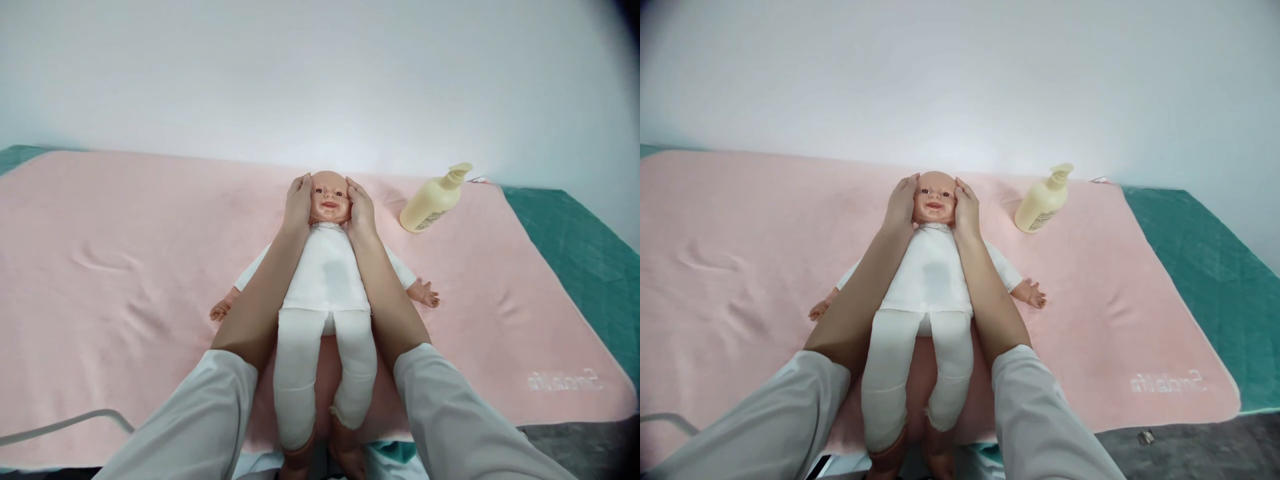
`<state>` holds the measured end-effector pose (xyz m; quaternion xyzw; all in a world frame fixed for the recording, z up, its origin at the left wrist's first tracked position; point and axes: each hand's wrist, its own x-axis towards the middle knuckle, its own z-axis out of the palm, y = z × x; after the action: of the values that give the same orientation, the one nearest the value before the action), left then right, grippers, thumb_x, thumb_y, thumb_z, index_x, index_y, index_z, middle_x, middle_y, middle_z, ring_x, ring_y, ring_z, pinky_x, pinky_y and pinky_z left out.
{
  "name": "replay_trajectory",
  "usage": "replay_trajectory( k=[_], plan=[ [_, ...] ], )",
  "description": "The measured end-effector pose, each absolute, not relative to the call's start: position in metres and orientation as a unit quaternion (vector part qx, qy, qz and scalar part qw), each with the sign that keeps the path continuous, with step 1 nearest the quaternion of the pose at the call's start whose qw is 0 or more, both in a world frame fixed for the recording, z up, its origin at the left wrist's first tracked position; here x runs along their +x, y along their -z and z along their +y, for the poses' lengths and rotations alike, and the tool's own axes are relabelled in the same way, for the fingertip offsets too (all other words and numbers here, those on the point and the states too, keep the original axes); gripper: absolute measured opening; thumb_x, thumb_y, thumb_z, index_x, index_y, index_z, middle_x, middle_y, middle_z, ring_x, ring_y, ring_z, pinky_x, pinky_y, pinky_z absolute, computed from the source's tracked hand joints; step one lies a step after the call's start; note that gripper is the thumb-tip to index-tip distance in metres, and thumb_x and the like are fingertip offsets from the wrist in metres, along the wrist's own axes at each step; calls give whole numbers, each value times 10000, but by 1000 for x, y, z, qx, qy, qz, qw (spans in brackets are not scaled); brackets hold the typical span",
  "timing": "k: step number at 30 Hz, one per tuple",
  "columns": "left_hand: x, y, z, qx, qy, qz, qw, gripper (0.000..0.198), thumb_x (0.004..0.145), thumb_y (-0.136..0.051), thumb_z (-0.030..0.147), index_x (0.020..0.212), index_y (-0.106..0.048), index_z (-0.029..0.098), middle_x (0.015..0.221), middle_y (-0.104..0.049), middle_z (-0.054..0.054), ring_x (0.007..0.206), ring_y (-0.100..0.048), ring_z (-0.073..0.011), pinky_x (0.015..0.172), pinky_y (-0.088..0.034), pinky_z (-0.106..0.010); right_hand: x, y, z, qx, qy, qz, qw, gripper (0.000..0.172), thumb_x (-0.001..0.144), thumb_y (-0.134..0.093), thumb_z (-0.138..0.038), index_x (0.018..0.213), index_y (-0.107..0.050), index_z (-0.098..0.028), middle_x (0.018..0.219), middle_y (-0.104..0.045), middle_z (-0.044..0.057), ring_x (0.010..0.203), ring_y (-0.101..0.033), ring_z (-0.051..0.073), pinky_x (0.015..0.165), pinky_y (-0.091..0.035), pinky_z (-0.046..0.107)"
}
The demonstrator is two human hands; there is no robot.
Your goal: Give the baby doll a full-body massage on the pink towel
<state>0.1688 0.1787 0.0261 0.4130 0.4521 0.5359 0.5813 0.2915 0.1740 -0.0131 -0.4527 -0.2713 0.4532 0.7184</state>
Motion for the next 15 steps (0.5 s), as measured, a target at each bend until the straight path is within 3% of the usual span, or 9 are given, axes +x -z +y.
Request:
replay_trajectory(
  k=[4,8,15],
  plan=[
    [170,-27,175,418,-544,425,591,237,968,-601,393,1076,-615,182,1195,-680,-106,1160,-662,-224,1012,-547,-332,287,10,167,-446,-440,-288,724,466,795,-711,-460,1175,-645,-199,1242,-683,83,1218,-651,227,1103,-499,442],
    [169,-28,173,425,-544,432,580,284,913,-692,328,1138,-607,177,1291,-636,-112,1234,-627,-218,1038,-522,-303,283,6,159,-452,-440,-291,719,584,741,-777,-480,1226,-611,-201,1262,-667,92,1239,-640,233,1091,-512,453],
    [166,-31,170,421,-530,451,581,401,848,-749,223,1211,-594,156,1371,-590,-152,1260,-613,-239,1063,-505,-319,281,0,155,-481,-434,-279,709,561,724,-789,-385,1215,-585,-206,1328,-626,97,1278,-619,244,1073,-531,458]
  ],
)
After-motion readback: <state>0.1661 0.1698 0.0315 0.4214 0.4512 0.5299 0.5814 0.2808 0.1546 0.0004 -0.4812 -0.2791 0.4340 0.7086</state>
